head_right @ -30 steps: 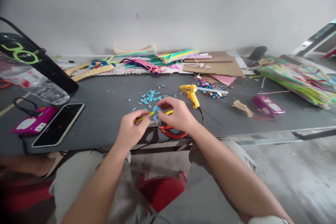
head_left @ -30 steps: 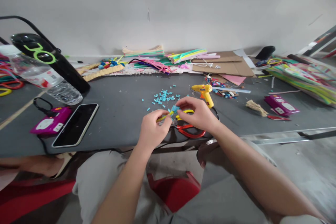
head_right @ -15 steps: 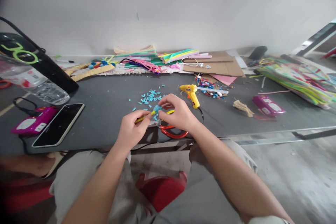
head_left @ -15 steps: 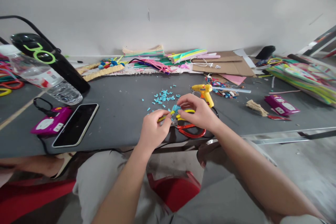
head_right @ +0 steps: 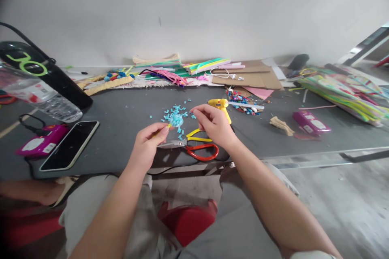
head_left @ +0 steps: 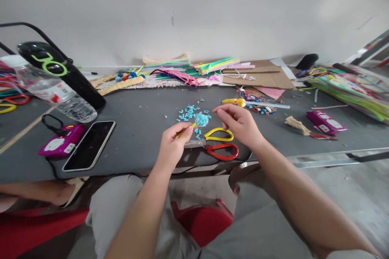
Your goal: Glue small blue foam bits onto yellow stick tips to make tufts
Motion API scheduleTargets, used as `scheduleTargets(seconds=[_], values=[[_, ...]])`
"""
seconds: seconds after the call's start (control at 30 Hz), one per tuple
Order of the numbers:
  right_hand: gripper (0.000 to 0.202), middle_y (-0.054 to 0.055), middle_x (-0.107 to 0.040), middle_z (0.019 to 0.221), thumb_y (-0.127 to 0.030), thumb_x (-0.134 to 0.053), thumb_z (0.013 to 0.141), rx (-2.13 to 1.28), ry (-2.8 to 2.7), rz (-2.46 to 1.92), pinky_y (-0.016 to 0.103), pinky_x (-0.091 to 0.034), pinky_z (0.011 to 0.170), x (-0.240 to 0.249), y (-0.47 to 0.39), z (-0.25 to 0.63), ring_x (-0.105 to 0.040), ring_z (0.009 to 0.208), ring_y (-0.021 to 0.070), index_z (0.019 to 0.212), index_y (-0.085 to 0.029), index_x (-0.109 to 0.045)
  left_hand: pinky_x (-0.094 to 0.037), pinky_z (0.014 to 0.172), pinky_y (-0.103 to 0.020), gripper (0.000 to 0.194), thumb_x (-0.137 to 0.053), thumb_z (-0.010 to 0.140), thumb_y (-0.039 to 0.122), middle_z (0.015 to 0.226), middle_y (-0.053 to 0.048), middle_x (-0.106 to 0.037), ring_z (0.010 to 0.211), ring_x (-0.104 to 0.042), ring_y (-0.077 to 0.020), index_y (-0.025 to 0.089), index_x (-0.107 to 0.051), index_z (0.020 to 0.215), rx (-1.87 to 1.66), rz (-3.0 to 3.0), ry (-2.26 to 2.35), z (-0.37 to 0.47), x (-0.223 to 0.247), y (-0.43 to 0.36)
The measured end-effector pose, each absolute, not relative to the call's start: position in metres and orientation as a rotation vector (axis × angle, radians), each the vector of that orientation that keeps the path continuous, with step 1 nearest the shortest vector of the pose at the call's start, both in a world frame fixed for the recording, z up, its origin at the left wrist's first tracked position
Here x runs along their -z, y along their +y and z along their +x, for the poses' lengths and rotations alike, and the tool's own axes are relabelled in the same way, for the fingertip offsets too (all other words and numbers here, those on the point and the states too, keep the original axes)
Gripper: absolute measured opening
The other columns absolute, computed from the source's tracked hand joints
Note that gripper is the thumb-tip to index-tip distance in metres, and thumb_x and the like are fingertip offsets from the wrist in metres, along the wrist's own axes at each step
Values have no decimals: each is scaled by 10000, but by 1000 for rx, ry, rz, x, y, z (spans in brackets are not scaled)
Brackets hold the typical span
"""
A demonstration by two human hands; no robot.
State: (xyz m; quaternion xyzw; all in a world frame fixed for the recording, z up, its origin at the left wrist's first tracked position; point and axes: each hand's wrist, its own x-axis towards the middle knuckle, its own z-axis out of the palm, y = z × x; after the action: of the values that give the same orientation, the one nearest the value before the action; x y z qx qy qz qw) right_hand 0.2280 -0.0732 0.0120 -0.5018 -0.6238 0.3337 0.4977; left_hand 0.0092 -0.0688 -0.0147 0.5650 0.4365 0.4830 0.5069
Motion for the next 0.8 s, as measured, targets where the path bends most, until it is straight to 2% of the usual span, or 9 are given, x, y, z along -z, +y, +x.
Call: scheduleTargets(seconds=[0.07,0.13,0.2,0.23,0.33,0.4,0.47,0.6,0.8], values=[[240,-4,-624,698,-377,-571,967,-803,-1562,-1142,272,-525,612,-15,-77,227,-600,620,128,1047,-193,-702,-416,657,-242,195,-736,825,385,761,-6,-664,686,-527,-121,194,-761,860,-1194,1324,1013,7,16,-67],[249,55,-697,999,-333,-597,954,-805,-1639,-1017,303,-559,787,-17,-81,225,-669,878,164,1153,-209,-682,-432,715,-245,165,-740,829,358,819,-14,-683,754,-556,-132,197,-760,852,-1214,1331,967,5,17,-66],[351,88,-618,1316,-300,-626,933,-866,-1702,-910,336,-551,901,-19,-84,223,-651,1052,189,1278,-237,-628,-433,736,-243,141,-742,832,337,861,-19,-684,796,-563,-137,198,-759,843,-1238,1357,925,5,18,-65],[400,93,-578,1382,-293,-634,927,-918,-1717,-884,342,-553,905,-20,-86,222,-649,1053,188,1323,-248,-601,-435,743,-244,136,-743,833,333,884,-23,-684,815,-566,-141,199,-759,844,-1247,1370,906,5,18,-65],[452,94,-618,1305,-288,-643,921,-1040,-1730,-880,344,-571,868,-21,-90,216,-649,953,171,1365,-246,-572,-460,824,-271,149,-747,832,342,977,-52,-695,926,-599,-178,198,-767,864,-1251,1383,838,7,18,-64],[436,92,-644,1244,-280,-650,914,-1040,-1752,-884,355,-571,871,-22,-92,213,-643,952,180,1344,-238,-586,-466,909,-308,156,-749,830,350,1050,-71,-698,1014,-614,-209,202,-776,871,-1244,1367,774,8,18,-65],[399,93,-637,1267,-268,-657,907,-996,-1766,-878,362,-568,870,-24,-94,212,-642,956,186,1302,-241,-606,-463,954,-335,152,-756,823,353,1100,-79,-694,1052,-616,-225,212,-784,872,-1231,1337,705,9,18,-66],[350,79,-644,1228,-233,-669,899,-957,-1789,-861,337,-558,814,-29,-98,212,-622,880,162,1247,-243,-626,-462,981,-354,128,-771,809,330,1151,-80,-682,1089,-606,-237,234,-797,889,-1194,1303,604,8,19,-68],[448,41,-660,1033,-250,-705,887,-1003,-1843,-849,272,-499,638,-33,-104,212,-535,705,118,1327,-261,-620,-469,978,-376,122,-776,797,290,1151,-90,-669,1079,-609,-247,222,-801,895,-1129,1252,548,6,25,-67]])
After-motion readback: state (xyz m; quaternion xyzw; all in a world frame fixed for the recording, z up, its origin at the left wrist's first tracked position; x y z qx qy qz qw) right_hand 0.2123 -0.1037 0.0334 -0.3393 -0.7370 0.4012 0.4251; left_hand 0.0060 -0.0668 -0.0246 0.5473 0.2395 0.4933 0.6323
